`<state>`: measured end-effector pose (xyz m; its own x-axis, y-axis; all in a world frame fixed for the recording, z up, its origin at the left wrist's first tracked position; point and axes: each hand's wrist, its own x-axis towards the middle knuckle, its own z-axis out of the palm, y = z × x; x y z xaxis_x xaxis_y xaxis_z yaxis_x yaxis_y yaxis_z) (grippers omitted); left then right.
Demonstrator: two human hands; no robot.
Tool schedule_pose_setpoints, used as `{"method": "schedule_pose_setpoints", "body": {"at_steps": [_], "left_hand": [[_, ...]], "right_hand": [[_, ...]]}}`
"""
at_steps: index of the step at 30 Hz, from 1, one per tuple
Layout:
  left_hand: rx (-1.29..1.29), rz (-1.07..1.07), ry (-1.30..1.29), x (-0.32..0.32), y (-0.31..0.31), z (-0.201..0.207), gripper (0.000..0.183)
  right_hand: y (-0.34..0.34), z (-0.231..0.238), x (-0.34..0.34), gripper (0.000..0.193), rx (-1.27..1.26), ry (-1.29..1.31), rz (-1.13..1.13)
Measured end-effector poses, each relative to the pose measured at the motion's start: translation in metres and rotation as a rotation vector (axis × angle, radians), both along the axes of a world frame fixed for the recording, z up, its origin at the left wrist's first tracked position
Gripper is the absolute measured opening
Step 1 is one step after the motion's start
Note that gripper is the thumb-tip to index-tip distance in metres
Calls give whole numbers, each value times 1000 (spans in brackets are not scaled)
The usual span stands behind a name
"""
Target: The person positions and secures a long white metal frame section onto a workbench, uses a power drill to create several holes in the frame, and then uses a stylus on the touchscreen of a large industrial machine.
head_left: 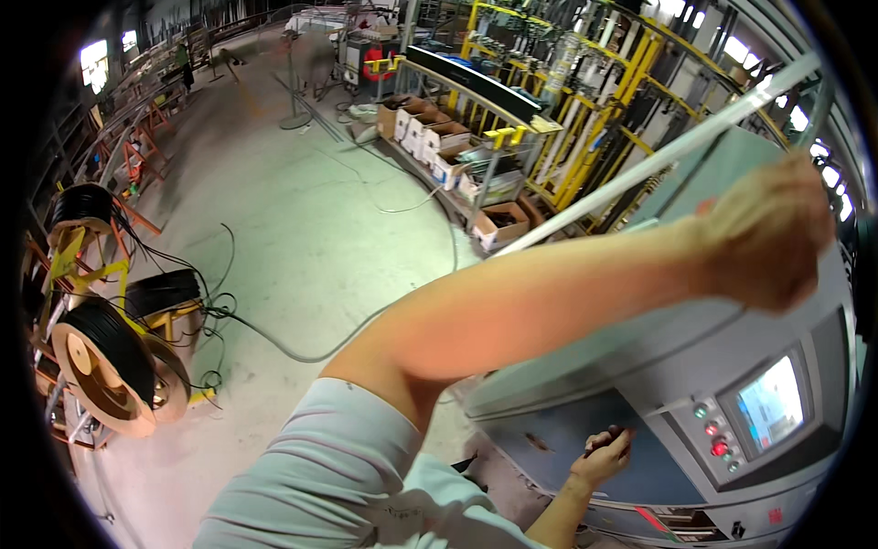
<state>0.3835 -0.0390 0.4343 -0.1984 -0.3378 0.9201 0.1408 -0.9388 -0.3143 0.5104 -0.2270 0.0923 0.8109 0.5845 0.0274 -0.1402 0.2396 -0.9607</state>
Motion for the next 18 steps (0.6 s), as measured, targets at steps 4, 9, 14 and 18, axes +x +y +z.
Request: {"method": "schedule_pose_setpoints", "body": {"at_steps": [4,9,14,18], "left_hand": [[309,255,450,-107,9,-63,20],[-2,290,776,-209,109,-162,21],[-252,362,1012,-328,214,-251,20],[-662,343,1057,-455,270,-267,19]], "right_hand": [[46,-27,-88,37,-87,-40,220],[142,-38,-197,35,-140,-154,543],[272,-57,-275,32,-111,-133,684],[402,-72,-332,29,-136,-129,807]]}}
